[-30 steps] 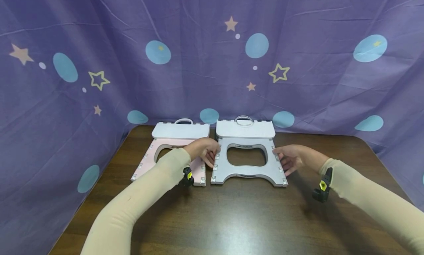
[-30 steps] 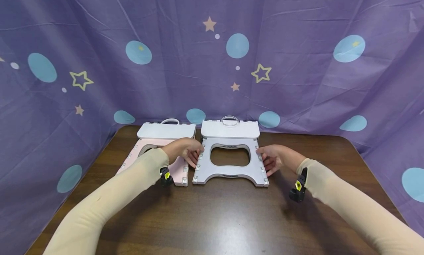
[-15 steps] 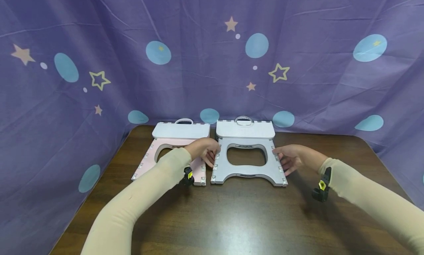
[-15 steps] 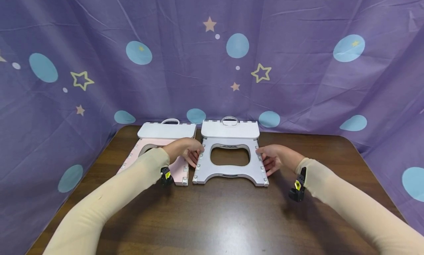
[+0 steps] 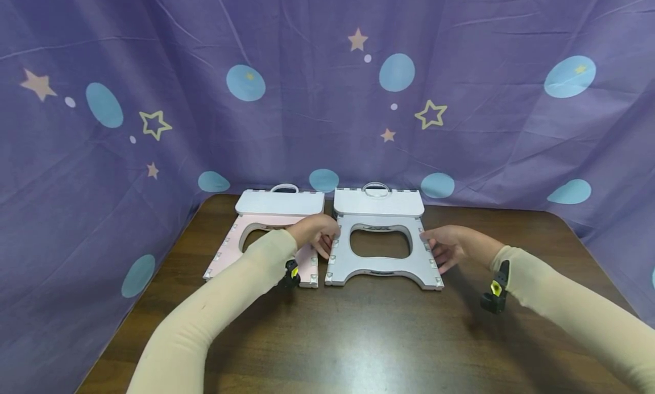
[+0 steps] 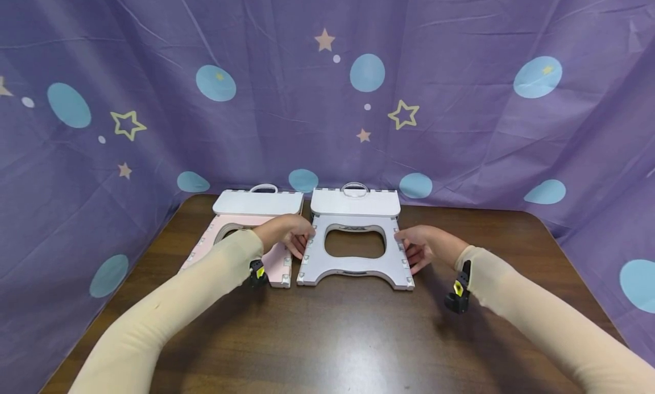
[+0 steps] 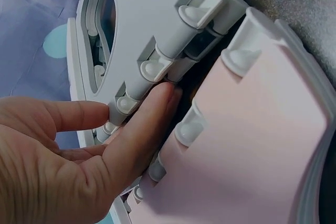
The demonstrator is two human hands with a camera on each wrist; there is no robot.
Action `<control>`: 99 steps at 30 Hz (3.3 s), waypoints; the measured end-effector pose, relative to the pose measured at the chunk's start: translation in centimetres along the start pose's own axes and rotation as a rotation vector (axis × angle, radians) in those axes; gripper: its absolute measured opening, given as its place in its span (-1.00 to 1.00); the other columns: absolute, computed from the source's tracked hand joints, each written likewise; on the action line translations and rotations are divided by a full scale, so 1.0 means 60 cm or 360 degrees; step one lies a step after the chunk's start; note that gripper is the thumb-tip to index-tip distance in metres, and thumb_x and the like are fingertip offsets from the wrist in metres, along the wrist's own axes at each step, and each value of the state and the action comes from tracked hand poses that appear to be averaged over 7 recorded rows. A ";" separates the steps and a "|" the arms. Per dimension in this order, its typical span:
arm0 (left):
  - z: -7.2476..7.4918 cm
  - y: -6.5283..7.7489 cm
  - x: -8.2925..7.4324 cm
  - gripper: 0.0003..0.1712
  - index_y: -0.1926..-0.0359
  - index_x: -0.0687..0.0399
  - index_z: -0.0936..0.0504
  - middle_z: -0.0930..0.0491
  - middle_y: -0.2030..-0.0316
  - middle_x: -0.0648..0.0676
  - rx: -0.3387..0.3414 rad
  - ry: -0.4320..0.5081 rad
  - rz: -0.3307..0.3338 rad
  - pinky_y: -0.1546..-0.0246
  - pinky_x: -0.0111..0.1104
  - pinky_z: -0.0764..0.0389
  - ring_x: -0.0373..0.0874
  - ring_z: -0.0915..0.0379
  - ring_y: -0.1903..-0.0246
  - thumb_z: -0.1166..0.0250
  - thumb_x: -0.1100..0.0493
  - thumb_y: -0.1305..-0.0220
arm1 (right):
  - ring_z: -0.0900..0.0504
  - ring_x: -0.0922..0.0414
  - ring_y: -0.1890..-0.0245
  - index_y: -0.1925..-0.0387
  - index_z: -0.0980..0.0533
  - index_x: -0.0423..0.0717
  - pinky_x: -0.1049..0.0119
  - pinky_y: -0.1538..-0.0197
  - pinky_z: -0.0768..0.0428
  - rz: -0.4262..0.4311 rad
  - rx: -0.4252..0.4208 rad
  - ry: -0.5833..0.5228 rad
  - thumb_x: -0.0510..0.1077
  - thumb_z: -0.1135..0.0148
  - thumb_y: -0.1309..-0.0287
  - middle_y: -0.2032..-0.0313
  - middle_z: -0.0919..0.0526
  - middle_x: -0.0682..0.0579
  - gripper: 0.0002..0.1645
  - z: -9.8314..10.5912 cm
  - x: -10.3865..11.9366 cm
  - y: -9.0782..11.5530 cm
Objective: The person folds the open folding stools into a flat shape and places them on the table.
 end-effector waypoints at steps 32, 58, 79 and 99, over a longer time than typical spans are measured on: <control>-0.019 0.204 -0.038 -0.68 0.07 0.49 -0.52 -0.58 0.13 0.45 -0.0010 -0.0142 -0.0031 0.17 0.03 -0.77 0.32 -0.64 0.15 -0.12 0.22 -0.42 | -0.62 -0.13 0.05 0.12 -0.39 -0.39 0.03 0.00 -0.75 0.0013 -0.0009 0.0165 0.00 0.19 -0.56 0.11 -0.57 -0.28 -0.53 0.002 0.007 -0.006; -0.022 0.236 -0.047 -0.74 0.13 0.47 -0.52 -0.56 0.24 0.42 -0.0046 -0.0238 -0.0091 0.33 -0.09 -0.79 0.25 -0.64 0.27 -0.14 0.26 -0.37 | -0.64 -0.04 0.19 0.16 -0.39 -0.40 0.12 0.09 -0.77 0.0039 -0.0042 0.0207 -0.02 0.18 -0.54 0.18 -0.57 -0.25 -0.54 0.002 0.007 -0.007; -0.017 0.147 -0.031 -0.68 0.10 0.49 -0.52 -0.57 0.26 0.41 -0.0050 -0.0187 -0.0007 0.45 -0.03 -0.76 0.25 -0.63 0.35 -0.19 0.21 -0.36 | -0.66 -0.02 0.24 0.23 -0.43 -0.37 0.11 0.11 -0.77 0.0098 -0.0020 0.0231 -0.02 0.14 -0.56 0.29 -0.60 -0.18 -0.54 0.005 0.003 -0.004; -0.019 0.211 -0.045 -0.67 0.05 0.50 -0.54 -0.61 0.21 0.44 -0.0142 -0.0232 -0.0060 0.32 -0.02 -0.78 0.29 -0.67 0.27 -0.17 0.21 -0.40 | -0.64 0.03 0.27 0.23 -0.43 -0.35 0.14 0.10 -0.77 0.0112 -0.0011 0.0180 0.01 0.09 -0.55 0.28 -0.59 -0.16 -0.54 0.007 -0.001 -0.009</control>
Point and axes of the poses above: each hand's wrist, its own y-axis away from the middle knuckle, its own z-axis out of the back of the hand, x = y × z, the point moved 3 cm from there along -y, towards the middle knuckle
